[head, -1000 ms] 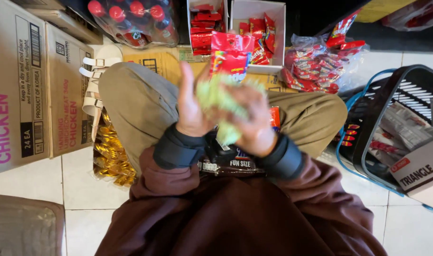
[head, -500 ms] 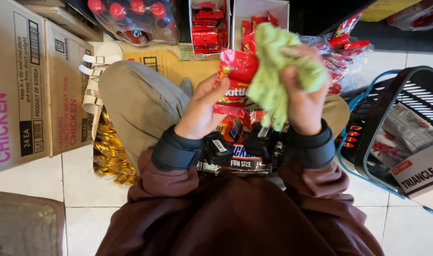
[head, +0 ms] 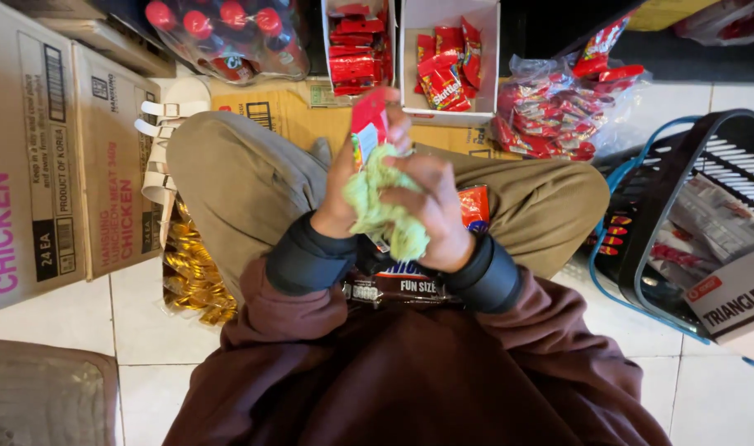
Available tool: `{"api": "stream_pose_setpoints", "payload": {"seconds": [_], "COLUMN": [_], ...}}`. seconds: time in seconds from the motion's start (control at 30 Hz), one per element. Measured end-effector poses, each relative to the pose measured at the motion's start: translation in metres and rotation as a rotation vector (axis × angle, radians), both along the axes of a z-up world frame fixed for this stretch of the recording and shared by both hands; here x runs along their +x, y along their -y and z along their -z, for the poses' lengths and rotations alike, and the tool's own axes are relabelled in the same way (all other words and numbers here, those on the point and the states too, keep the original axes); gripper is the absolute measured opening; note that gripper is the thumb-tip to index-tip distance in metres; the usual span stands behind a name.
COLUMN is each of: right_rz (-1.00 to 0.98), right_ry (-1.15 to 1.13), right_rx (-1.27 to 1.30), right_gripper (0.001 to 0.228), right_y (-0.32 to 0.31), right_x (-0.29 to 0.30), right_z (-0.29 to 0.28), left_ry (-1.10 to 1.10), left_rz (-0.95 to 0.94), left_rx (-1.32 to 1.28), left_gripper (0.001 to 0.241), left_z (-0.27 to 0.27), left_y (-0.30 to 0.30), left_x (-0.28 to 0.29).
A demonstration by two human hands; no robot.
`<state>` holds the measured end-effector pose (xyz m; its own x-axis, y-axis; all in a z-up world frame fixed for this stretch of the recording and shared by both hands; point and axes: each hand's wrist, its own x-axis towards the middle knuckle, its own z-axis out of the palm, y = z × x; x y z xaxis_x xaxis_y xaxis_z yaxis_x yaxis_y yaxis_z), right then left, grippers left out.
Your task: The person wipes down individual packages of candy with a cleaning cloth and organizes them into a box.
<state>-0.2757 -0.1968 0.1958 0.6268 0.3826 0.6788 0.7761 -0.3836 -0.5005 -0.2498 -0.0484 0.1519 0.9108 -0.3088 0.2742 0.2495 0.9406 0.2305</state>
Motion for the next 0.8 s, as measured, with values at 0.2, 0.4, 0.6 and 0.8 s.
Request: {"api": "stream_pose_setpoints", "payload": {"seconds": [0.2,0.4,0.6,0.8], "right_rz": [0.069,0.116,0.053,-0.027], "right_ry": [-0.234,-0.350,-0.643,-0.670], "right_rx": [0.205,0.228,0.342,0.633], "right_gripper": [0.047,0.041,0.054,0.043], "right_y": [0.003,-0.001,0.039,0.077], "right_x": [0.015,-0.003,0.036,0.106], "right_z": [-0.017,-0.002,0.014,0.013], "left_ry": [0.026,0.122,0.108,0.307], "left_rz": [-0.096,-0.557,-0.659,-0.614], "left_rx": [0.608,0.910,1.275,1.360], "left_gripper": [0.058,0.064,0.056,0.050], "left_z": [0.022,-0.003,0.022,0.053], "left_y": [0.022,0.025,0.041,0.075], "left_x": [-0.015,0.022,0.057,0.128]}}
